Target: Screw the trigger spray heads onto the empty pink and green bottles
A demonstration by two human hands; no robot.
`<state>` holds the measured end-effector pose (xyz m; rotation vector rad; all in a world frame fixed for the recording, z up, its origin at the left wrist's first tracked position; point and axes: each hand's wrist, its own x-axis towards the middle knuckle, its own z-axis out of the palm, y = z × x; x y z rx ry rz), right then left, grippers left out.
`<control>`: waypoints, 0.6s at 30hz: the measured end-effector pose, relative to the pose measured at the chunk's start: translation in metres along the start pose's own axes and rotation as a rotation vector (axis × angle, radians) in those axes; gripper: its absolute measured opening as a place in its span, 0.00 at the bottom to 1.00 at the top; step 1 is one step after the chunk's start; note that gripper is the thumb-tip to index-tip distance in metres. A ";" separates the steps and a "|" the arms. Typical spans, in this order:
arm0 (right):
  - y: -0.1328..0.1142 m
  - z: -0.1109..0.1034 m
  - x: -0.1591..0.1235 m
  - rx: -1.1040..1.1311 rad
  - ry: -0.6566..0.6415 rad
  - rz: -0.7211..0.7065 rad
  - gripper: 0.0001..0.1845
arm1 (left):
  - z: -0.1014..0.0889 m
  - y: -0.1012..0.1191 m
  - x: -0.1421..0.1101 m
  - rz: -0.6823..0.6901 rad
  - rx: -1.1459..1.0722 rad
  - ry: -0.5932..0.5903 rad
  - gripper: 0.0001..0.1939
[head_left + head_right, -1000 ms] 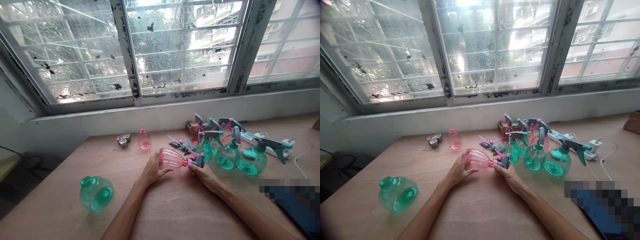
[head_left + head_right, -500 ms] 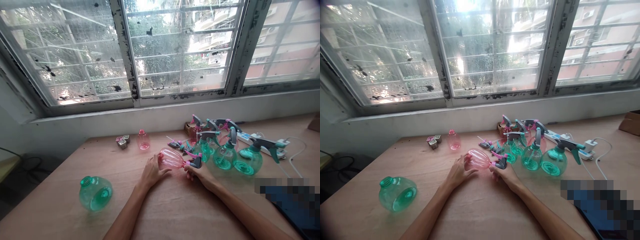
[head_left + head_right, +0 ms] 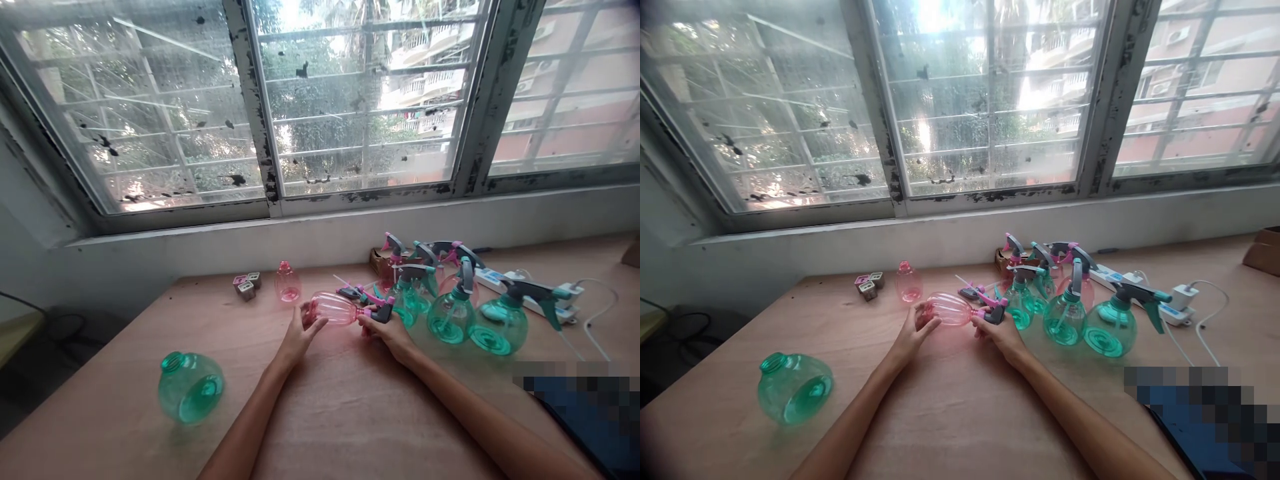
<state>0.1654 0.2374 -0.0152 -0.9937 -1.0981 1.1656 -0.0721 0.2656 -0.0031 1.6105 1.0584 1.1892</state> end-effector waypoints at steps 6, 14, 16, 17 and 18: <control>-0.001 0.000 0.003 0.037 -0.042 0.003 0.22 | -0.011 0.021 0.003 -0.065 -0.119 -0.206 0.39; -0.002 -0.003 0.001 0.078 -0.057 0.025 0.20 | -0.013 0.032 0.011 -0.072 -0.077 -0.350 0.40; -0.001 -0.004 0.002 0.091 -0.065 0.024 0.20 | -0.014 0.028 0.011 -0.068 -0.045 -0.335 0.37; 0.000 -0.004 0.002 0.091 -0.067 0.022 0.20 | -0.014 0.027 0.012 -0.068 -0.028 -0.328 0.35; 0.000 -0.004 0.002 0.088 -0.068 0.022 0.20 | -0.015 0.025 0.012 -0.068 -0.013 -0.324 0.33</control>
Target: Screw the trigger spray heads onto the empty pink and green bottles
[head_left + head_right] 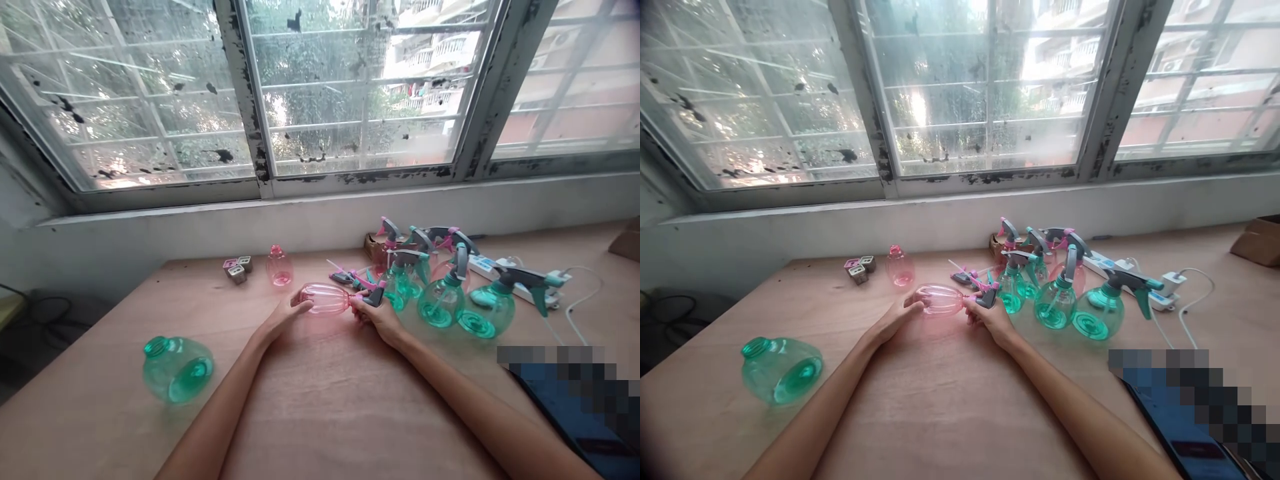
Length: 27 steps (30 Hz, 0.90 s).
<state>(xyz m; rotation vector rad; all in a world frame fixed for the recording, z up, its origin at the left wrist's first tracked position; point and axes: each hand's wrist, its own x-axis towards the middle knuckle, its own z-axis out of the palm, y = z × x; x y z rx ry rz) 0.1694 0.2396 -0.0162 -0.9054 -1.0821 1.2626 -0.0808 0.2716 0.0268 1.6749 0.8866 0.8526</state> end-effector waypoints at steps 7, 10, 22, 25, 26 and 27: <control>-0.001 -0.001 0.000 0.014 0.006 0.021 0.22 | 0.002 0.003 -0.004 -0.058 -0.052 0.041 0.43; -0.003 -0.001 -0.001 0.010 -0.003 0.023 0.22 | 0.003 0.008 -0.005 -0.075 -0.079 0.033 0.44; -0.002 -0.002 -0.001 -0.006 0.013 -0.008 0.21 | 0.006 0.006 -0.005 -0.053 -0.127 -0.008 0.45; 0.000 -0.002 -0.001 -0.004 0.019 -0.013 0.21 | 0.006 0.004 -0.004 -0.043 -0.159 -0.009 0.51; 0.000 -0.002 -0.002 -0.007 0.025 -0.022 0.21 | 0.005 0.004 -0.003 -0.033 -0.139 -0.021 0.48; 0.000 -0.002 -0.002 -0.012 0.029 -0.031 0.21 | 0.005 0.005 -0.002 -0.024 -0.103 -0.032 0.43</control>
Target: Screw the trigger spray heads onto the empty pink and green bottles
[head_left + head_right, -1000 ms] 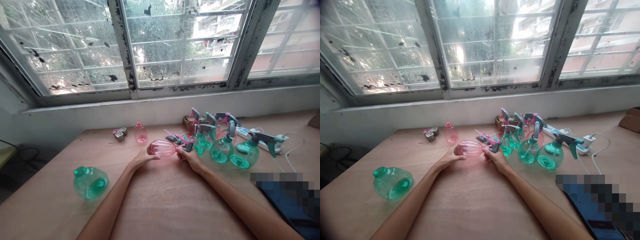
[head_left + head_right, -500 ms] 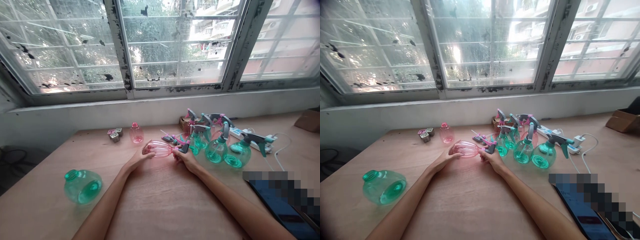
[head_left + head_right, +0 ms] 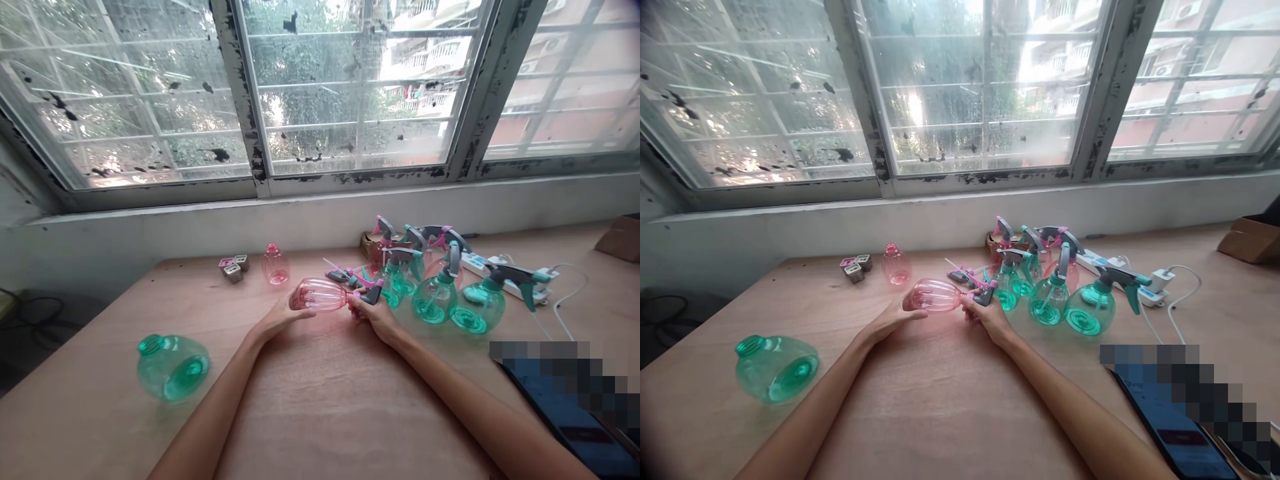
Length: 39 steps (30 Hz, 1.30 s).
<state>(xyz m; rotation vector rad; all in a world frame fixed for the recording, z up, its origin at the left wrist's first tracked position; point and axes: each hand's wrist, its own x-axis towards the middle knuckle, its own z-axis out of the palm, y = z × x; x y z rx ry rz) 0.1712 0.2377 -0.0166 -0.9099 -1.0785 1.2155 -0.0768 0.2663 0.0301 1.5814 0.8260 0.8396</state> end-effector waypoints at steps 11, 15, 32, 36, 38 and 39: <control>-0.004 0.003 -0.003 0.009 -0.044 0.019 0.20 | -0.002 -0.016 0.003 0.060 0.037 0.024 0.48; -0.004 0.001 -0.004 -0.030 -0.055 -0.016 0.21 | 0.000 -0.004 0.001 0.011 0.117 -0.005 0.33; -0.003 0.000 -0.004 -0.030 -0.065 -0.026 0.22 | -0.003 0.000 -0.002 -0.024 0.062 0.022 0.37; -0.003 0.000 -0.004 0.013 -0.050 0.003 0.20 | 0.000 -0.003 -0.001 -0.003 -0.026 0.028 0.53; -0.003 0.000 -0.004 0.009 -0.058 -0.006 0.20 | 0.000 -0.002 -0.001 -0.006 -0.001 0.018 0.49; -0.003 0.000 -0.004 0.001 -0.065 -0.018 0.20 | -0.001 -0.001 -0.001 -0.009 0.024 0.012 0.44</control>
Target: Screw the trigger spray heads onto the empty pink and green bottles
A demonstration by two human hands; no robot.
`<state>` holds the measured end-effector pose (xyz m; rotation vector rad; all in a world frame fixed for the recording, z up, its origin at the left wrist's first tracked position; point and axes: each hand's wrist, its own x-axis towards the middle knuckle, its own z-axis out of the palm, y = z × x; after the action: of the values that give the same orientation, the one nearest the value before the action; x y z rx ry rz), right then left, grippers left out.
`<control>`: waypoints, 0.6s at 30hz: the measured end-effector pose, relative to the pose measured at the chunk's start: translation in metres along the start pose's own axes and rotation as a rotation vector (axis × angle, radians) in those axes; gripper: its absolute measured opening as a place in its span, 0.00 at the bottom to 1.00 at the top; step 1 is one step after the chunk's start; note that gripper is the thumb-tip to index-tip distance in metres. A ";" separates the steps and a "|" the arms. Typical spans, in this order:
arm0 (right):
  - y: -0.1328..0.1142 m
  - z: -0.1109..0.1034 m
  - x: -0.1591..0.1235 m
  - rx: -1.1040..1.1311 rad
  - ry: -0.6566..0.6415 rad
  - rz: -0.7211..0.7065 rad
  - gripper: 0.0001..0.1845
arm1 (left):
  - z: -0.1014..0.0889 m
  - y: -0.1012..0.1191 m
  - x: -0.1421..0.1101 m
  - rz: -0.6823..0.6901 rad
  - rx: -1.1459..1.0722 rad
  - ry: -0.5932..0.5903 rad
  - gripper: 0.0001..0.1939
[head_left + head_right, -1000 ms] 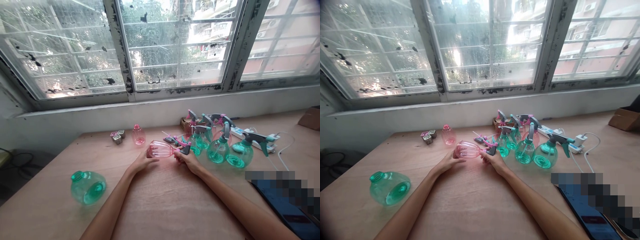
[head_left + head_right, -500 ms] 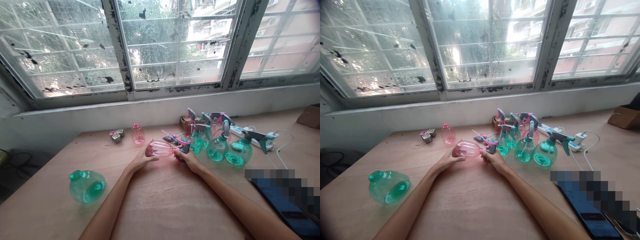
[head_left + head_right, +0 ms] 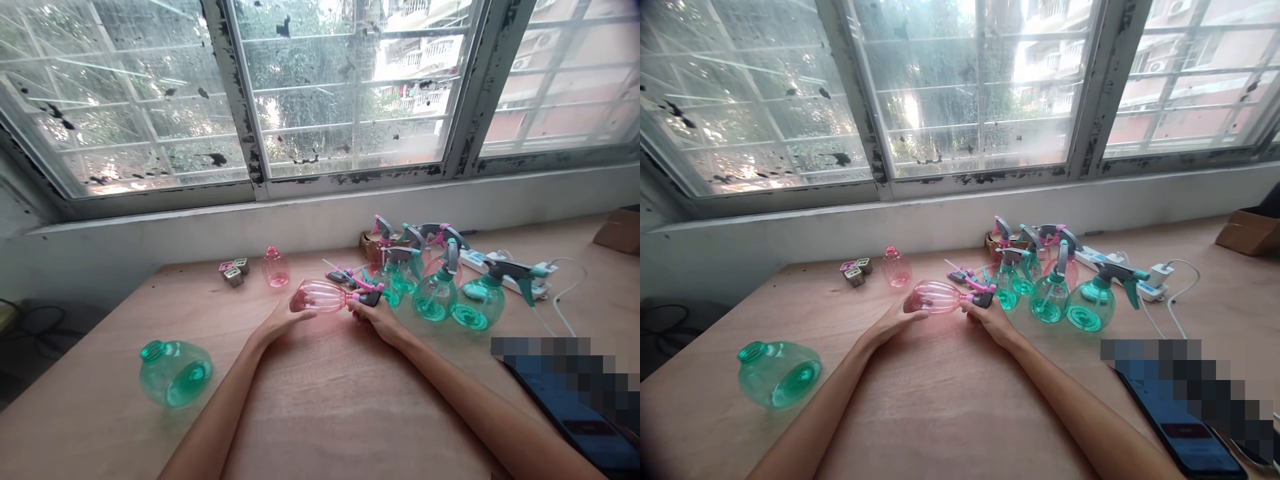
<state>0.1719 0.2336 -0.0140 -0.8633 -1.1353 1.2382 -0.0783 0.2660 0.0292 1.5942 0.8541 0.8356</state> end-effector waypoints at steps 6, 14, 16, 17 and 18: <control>-0.002 0.000 -0.001 -0.023 -0.016 -0.010 0.20 | -0.004 -0.004 0.002 -0.016 0.054 -0.017 0.41; 0.003 -0.003 0.000 -0.039 -0.039 -0.027 0.17 | -0.002 -0.003 0.002 0.016 0.051 -0.018 0.39; 0.003 -0.002 0.000 -0.046 -0.053 -0.035 0.16 | -0.003 0.000 0.002 0.003 0.087 -0.042 0.31; 0.002 -0.002 0.000 -0.042 -0.051 -0.032 0.17 | -0.004 -0.001 0.002 0.004 0.085 -0.044 0.31; 0.002 -0.001 0.000 -0.034 -0.044 -0.023 0.17 | -0.004 -0.003 0.003 0.009 0.068 -0.040 0.32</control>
<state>0.1727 0.2340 -0.0162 -0.8500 -1.2015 1.2264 -0.0805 0.2705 0.0275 1.6701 0.8554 0.7862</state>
